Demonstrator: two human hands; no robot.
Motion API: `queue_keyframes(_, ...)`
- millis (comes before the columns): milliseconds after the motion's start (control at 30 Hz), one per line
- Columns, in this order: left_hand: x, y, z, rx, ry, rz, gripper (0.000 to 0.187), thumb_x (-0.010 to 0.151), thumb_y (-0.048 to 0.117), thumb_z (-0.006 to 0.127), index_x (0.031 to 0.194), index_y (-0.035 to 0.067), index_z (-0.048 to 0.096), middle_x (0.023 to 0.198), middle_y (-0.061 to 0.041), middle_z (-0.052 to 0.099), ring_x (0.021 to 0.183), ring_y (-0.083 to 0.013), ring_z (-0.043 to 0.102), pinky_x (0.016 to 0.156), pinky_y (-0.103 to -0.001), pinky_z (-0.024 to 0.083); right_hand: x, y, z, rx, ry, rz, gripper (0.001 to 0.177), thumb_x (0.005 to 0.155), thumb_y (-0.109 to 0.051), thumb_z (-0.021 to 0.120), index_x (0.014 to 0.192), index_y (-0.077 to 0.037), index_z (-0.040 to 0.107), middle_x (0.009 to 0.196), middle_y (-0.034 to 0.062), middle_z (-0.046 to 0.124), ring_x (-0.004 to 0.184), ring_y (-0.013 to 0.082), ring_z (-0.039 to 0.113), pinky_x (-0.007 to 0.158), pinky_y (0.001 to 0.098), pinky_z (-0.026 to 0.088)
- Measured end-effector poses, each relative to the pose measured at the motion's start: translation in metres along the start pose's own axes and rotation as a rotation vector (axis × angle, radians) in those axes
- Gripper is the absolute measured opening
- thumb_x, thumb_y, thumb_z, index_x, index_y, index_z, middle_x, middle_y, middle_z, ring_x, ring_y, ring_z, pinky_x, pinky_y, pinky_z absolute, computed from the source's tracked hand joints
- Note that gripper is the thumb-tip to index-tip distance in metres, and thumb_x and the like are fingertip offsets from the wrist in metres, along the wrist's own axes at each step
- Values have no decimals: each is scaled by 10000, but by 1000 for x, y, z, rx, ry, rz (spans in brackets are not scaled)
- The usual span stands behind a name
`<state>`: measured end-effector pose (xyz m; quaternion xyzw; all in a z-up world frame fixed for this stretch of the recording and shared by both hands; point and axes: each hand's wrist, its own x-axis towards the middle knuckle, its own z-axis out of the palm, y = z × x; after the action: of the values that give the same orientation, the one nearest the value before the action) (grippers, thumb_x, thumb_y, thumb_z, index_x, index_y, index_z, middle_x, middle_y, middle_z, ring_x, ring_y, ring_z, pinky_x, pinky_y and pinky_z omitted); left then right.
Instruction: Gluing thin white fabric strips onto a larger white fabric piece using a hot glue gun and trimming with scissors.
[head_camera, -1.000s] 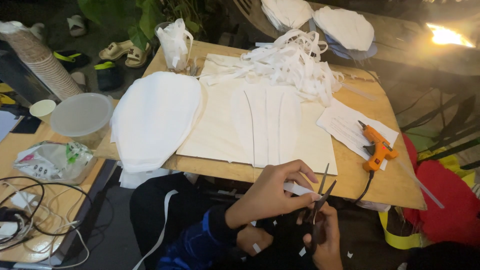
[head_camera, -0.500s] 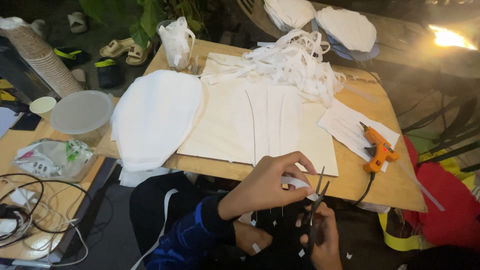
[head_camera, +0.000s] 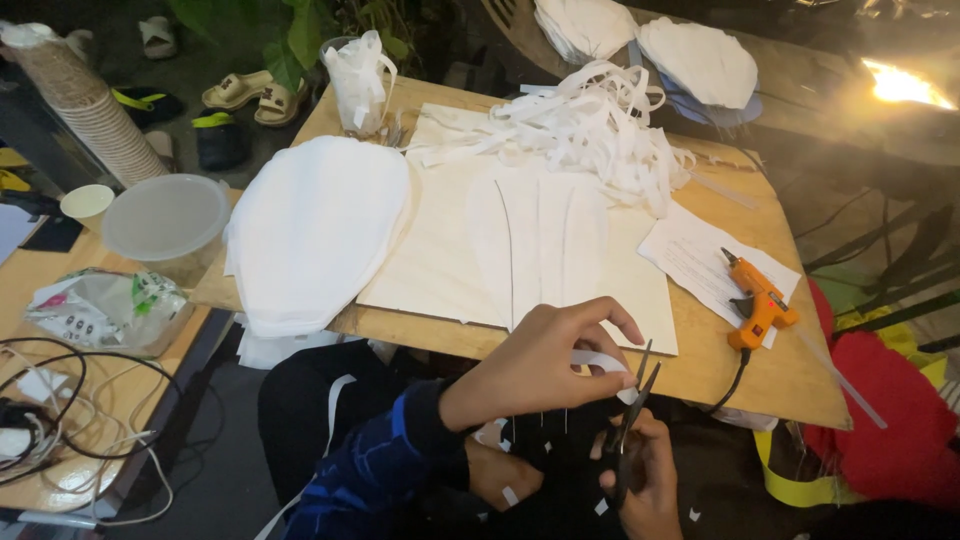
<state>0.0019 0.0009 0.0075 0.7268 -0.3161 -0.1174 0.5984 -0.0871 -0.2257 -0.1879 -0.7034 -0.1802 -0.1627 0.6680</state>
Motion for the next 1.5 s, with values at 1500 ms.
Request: queue_keyframes(1500,-5,-99,0,-475,253,-27,436,790,156,872,1132,39,630,955,-135,746,849,-166,736,717,-247,591,167,-28,-48,-1256,32,430,404,752,-388,891,1089,-197,777,845,74,760,866,331,766,771,434,566)
